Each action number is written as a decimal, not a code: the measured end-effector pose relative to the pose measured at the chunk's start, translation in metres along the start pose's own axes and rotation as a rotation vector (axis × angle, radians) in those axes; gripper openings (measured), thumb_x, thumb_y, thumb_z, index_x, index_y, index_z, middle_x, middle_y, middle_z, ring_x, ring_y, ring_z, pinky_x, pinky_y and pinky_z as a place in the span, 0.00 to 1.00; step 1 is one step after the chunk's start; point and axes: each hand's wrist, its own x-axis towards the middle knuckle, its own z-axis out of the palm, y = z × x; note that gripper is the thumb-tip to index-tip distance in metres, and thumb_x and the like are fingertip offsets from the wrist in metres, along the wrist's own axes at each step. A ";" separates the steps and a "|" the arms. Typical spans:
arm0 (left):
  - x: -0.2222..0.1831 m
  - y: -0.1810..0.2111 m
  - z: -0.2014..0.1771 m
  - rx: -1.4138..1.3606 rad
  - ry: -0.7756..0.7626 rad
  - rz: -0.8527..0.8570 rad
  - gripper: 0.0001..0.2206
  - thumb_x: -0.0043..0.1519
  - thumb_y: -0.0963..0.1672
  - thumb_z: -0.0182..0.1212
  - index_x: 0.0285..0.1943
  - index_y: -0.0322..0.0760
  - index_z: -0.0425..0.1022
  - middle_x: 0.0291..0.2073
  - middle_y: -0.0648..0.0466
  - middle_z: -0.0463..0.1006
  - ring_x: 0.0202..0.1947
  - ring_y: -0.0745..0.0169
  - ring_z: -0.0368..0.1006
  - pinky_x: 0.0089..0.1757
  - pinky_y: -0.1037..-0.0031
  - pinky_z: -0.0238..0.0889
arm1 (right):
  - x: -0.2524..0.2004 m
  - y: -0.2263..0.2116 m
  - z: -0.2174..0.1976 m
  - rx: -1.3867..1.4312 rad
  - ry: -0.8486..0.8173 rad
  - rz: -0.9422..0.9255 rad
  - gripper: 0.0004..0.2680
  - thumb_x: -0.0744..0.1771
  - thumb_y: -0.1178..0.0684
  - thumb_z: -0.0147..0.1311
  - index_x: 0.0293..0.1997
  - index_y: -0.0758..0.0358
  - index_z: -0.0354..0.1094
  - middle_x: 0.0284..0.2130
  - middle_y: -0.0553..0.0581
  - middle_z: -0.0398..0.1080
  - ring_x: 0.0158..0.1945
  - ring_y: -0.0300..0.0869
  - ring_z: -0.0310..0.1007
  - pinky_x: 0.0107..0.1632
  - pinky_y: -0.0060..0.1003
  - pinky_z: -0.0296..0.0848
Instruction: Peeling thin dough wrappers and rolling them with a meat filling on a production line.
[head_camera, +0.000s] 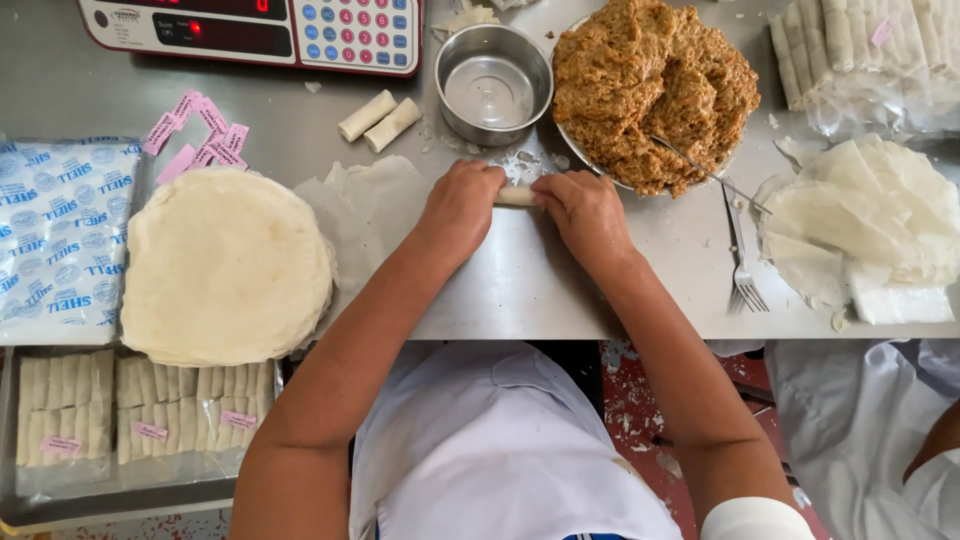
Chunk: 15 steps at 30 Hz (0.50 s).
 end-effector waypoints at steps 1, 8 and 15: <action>0.002 -0.002 0.003 0.000 0.001 -0.001 0.05 0.63 0.40 0.56 0.34 0.39 0.76 0.25 0.55 0.70 0.31 0.57 0.72 0.32 0.72 0.67 | -0.001 0.005 0.008 0.000 0.000 -0.001 0.04 0.68 0.46 0.60 0.41 0.49 0.74 0.27 0.46 0.72 0.35 0.44 0.74 0.41 0.37 0.64; 0.014 0.002 0.004 0.073 0.150 0.015 0.04 0.61 0.38 0.61 0.33 0.36 0.79 0.31 0.51 0.68 0.34 0.52 0.72 0.32 0.72 0.70 | 0.006 -0.005 0.014 -0.269 0.195 -0.152 0.03 0.70 0.51 0.57 0.41 0.50 0.76 0.36 0.51 0.70 0.38 0.47 0.69 0.38 0.39 0.66; 0.020 0.010 0.011 0.199 0.192 0.077 0.05 0.56 0.37 0.63 0.28 0.37 0.76 0.26 0.54 0.69 0.32 0.57 0.71 0.30 0.73 0.67 | 0.001 0.002 0.026 -0.289 0.165 -0.140 0.05 0.68 0.45 0.57 0.45 0.48 0.72 0.31 0.48 0.70 0.36 0.45 0.69 0.39 0.39 0.65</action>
